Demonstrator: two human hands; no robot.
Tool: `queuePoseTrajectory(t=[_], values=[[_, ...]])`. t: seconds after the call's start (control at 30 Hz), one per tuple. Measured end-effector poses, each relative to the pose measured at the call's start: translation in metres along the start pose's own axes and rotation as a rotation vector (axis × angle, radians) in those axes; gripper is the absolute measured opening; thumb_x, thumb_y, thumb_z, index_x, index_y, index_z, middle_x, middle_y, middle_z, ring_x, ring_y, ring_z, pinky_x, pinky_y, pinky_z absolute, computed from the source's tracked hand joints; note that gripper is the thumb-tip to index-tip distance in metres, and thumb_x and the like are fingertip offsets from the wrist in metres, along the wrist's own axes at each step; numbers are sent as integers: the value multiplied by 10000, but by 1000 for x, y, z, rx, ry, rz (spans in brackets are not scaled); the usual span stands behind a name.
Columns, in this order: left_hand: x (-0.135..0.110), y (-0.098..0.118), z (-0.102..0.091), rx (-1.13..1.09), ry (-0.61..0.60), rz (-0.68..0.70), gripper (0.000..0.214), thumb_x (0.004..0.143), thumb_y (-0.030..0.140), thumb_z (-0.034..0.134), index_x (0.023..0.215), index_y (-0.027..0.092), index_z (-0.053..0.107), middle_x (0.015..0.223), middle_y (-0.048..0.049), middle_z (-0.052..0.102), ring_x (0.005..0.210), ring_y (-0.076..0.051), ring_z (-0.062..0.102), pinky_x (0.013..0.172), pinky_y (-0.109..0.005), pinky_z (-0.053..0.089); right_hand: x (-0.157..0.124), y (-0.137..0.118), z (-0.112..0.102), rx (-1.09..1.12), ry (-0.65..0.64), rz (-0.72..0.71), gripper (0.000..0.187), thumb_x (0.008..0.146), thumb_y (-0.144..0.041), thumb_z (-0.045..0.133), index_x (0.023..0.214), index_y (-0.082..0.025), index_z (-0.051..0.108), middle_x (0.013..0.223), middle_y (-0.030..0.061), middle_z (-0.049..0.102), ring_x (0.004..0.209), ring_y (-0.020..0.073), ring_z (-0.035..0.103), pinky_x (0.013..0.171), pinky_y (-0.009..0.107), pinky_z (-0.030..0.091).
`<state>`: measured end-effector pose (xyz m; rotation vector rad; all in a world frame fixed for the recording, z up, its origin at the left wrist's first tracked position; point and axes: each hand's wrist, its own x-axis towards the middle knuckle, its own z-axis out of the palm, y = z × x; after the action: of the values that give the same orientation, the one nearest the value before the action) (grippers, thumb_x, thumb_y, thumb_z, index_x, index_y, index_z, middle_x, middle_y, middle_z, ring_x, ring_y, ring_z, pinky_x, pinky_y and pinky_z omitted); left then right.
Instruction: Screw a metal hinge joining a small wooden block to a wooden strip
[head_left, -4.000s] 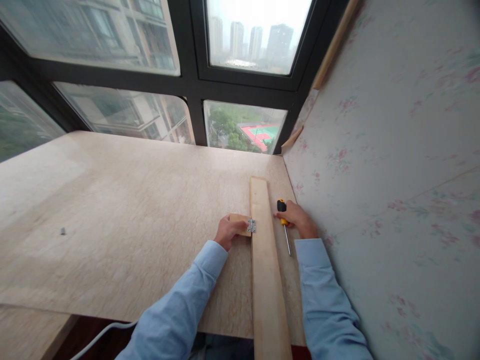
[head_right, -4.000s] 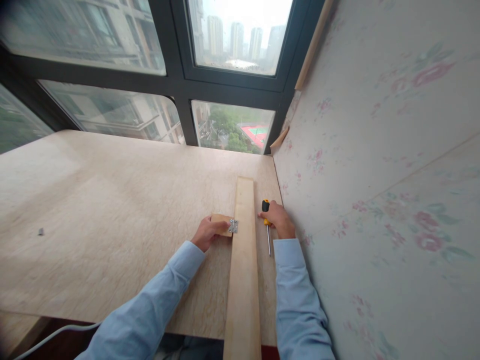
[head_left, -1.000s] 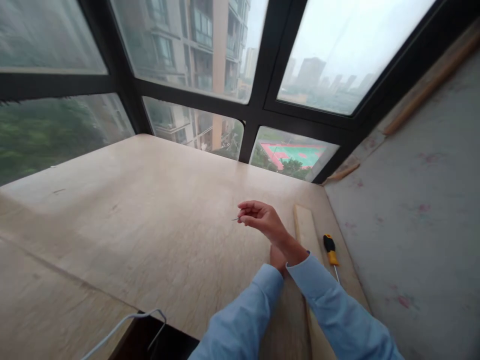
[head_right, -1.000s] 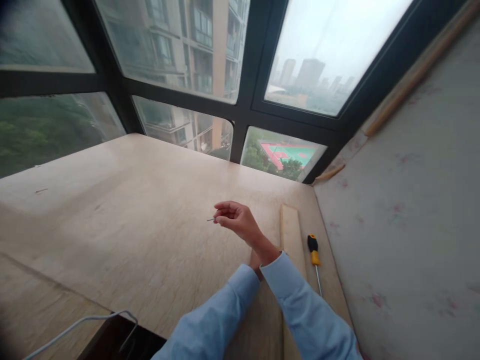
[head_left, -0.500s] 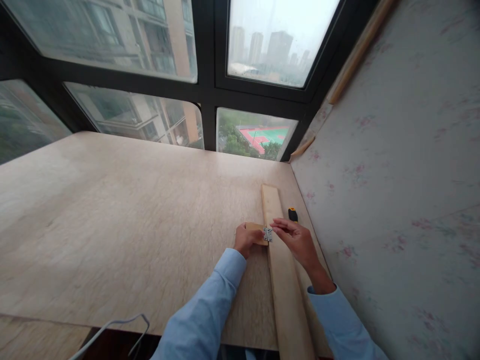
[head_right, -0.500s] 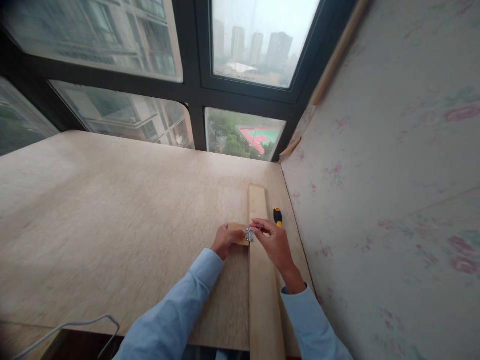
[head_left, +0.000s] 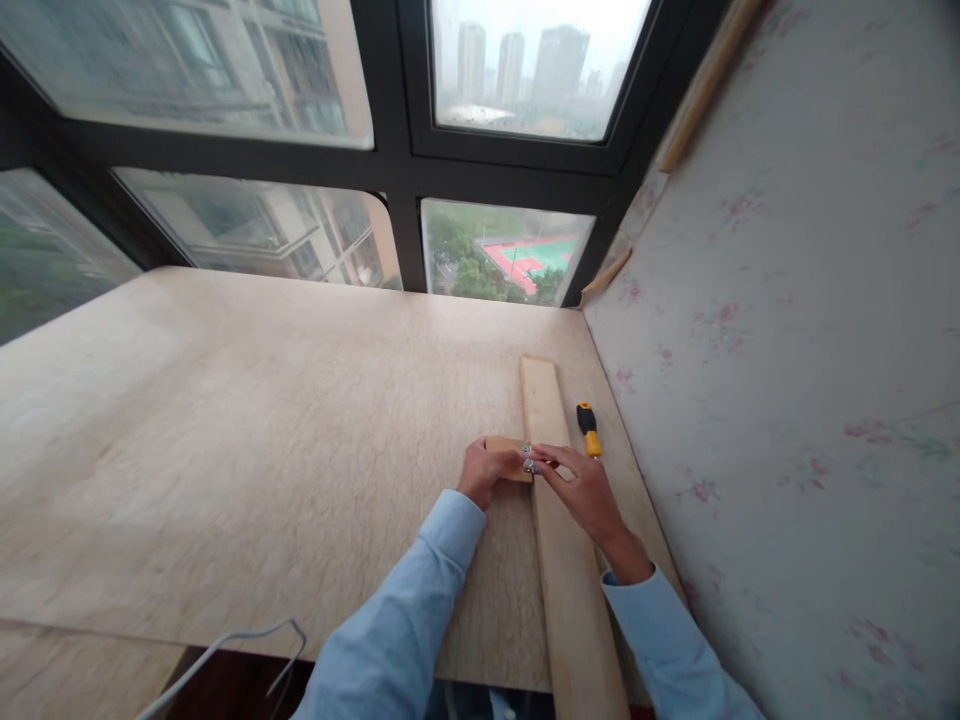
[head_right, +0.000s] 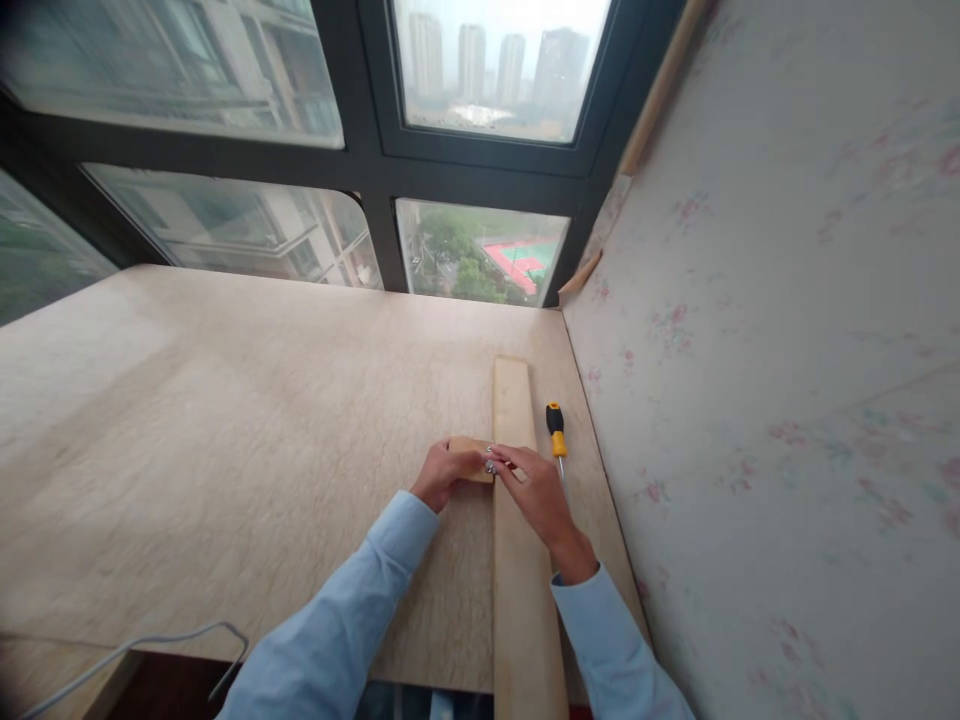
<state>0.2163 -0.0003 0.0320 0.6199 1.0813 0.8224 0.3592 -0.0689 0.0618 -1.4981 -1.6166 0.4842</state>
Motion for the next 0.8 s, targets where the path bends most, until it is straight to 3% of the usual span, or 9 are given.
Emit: queuePoseTrajectory(t=[0.3, 0.8], values=[[-1, 0, -1, -14, -33, 10, 346, 438, 134, 776, 757, 99, 647, 686, -69, 690, 590, -182, 633, 550, -282, 510, -2, 3, 2, -3, -67, -32, 203, 909, -311, 604, 1049, -256, 740, 1032, 75, 764, 945, 241, 712, 860, 410, 568], [0, -1, -1, 0, -40, 25, 378, 469, 169, 800, 804, 84, 645, 729, -97, 709, 606, -185, 652, 539, -268, 510, 0, 6, 0, -11, -165, -80, 287, 914, -199, 545, 1146, -257, 705, 1031, 73, 764, 959, 227, 710, 881, 409, 563]])
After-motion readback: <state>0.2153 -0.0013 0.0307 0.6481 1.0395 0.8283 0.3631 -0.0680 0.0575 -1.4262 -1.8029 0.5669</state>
